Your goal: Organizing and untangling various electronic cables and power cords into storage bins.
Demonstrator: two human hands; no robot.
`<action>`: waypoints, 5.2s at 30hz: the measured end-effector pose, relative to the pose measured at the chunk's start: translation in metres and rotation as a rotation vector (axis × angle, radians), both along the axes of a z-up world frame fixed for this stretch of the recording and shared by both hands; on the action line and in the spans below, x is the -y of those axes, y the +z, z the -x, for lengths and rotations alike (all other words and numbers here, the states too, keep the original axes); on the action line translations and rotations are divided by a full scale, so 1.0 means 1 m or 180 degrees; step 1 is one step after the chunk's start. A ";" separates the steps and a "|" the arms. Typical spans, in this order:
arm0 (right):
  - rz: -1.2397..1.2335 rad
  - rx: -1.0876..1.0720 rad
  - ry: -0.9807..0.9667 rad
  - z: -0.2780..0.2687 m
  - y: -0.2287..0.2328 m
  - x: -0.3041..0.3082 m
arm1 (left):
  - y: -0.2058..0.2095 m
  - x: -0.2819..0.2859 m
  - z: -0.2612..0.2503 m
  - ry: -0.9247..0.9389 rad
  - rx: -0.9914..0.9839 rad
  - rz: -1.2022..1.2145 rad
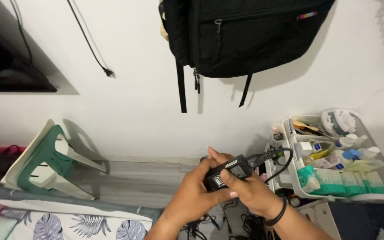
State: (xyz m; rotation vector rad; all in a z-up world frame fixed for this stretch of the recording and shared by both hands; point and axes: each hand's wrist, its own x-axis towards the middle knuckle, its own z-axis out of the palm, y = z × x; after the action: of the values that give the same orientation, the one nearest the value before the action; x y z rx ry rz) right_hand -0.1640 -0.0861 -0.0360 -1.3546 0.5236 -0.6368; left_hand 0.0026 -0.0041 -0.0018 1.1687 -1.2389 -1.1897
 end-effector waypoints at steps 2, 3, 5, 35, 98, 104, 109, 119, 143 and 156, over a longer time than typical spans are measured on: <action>0.0319 -0.0150 -0.0012 0.005 0.006 -0.002 | 0.002 0.003 -0.002 -0.0068 0.0425 0.0151; 0.0381 -0.0377 0.0062 0.010 0.010 -0.004 | 0.004 0.003 -0.002 -0.0183 0.0520 -0.0049; 0.0430 -0.0600 0.0139 0.028 0.008 -0.004 | 0.007 0.004 -0.007 -0.0298 0.0617 -0.0263; 0.3551 -0.1607 0.0683 0.099 0.019 -0.049 | -0.001 -0.012 -0.016 -0.2289 0.1307 -0.1676; 0.1324 -0.1728 0.0867 0.082 -0.019 0.094 | -0.348 -0.048 -0.076 0.2018 -0.1734 -0.2442; 0.0465 -0.0413 0.0727 0.082 -0.019 0.099 | -0.337 -0.024 -0.009 0.0001 -0.0233 -0.2999; -0.0276 0.1040 0.1114 0.076 0.015 0.071 | -0.184 -0.002 -0.030 0.0769 -0.0171 -0.1759; -0.0965 0.0953 0.1480 0.069 0.061 0.062 | 0.014 0.047 -0.015 -0.1306 0.0145 0.0308; -0.0549 -0.0243 -0.1027 0.029 -0.023 0.035 | -0.041 0.054 0.018 -0.0174 -0.1703 -0.1348; -0.0274 -0.0906 -0.1076 0.037 -0.015 0.028 | -0.042 0.061 -0.022 0.0845 -0.1063 -0.0811</action>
State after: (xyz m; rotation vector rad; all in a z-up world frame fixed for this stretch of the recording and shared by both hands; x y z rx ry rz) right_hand -0.2008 -0.1144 -0.0511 -1.2927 1.0138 -0.6886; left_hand 0.0241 -0.0649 -0.0439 1.2148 -0.6742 -1.3009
